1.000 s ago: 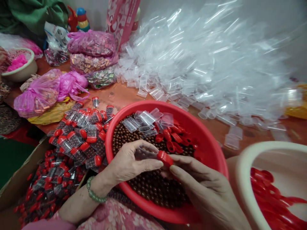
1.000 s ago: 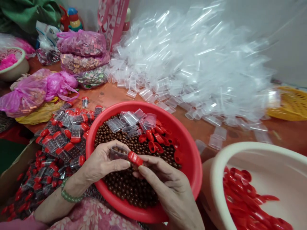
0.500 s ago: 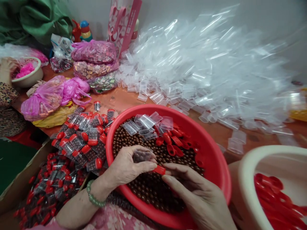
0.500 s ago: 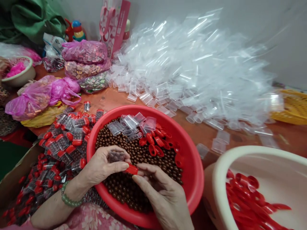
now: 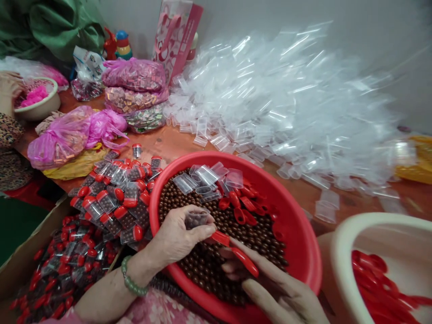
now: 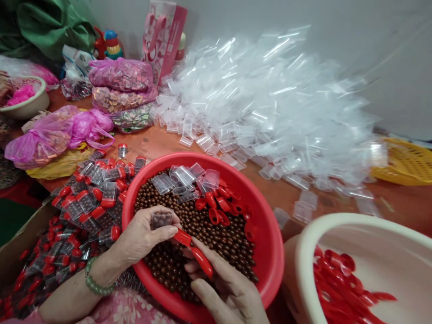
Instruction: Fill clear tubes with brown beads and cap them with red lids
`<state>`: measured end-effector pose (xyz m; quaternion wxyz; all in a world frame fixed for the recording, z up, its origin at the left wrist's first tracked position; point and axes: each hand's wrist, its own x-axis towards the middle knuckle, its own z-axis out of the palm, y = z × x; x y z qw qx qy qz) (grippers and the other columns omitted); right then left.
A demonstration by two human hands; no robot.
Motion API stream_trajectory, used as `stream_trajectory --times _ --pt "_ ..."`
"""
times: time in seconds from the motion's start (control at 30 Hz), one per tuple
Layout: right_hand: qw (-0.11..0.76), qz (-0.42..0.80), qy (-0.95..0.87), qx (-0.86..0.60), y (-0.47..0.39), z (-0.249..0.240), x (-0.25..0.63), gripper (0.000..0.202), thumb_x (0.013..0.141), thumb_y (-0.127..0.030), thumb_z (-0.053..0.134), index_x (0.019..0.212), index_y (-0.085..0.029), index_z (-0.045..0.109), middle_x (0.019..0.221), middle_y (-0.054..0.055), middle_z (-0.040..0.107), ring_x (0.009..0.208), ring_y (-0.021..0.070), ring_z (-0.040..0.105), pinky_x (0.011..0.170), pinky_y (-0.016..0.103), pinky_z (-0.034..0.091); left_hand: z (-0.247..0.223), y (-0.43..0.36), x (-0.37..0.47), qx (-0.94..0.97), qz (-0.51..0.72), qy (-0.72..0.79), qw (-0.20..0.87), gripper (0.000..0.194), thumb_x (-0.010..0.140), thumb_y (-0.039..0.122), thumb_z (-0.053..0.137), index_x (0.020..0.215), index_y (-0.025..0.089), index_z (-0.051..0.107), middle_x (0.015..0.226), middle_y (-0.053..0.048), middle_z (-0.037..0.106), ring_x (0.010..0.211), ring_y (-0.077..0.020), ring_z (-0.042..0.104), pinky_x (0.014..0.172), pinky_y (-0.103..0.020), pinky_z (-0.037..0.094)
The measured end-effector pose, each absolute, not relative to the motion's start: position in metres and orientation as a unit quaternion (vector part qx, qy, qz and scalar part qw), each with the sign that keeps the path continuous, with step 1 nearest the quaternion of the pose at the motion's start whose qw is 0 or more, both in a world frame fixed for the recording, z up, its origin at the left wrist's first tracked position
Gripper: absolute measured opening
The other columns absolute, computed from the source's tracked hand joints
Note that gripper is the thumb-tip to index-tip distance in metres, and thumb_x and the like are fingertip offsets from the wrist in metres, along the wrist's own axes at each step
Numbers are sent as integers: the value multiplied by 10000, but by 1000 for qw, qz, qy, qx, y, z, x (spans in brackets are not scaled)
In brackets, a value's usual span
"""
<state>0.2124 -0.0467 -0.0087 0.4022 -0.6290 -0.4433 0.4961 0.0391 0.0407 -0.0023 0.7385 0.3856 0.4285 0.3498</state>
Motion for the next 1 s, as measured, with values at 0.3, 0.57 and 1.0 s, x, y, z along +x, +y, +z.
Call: stream_trajectory --times 0.3,0.57,1.0 --pt "380 491 -431 -655 -36 -9 202 333 744 -430 726 1015 -238 762 828 53 760 728 218 725 668 296 614 0 43 39 401 355 431 726 113 689 150 702 781 131 639 740 8 623 695 -94 538 705 -215 432" --pt "521 430 -327 -661 -24 -4 174 354 650 -378 811 945 -202 729 818 54 774 699 214 737 701 336 632 -3 43 39 407 329 441 729 102 642 160 743 727 137 692 718 -2 648 709 -126 569 705 -236 440" --pt "470 202 -555 -656 -8 -10 167 200 857 -290 630 1006 -208 736 952 64 742 856 197 692 854 352 557 -5 48 35 407 321 375 768 119 658 134 736 776 126 745 721 13 664 719 -108 563 757 -231 419"
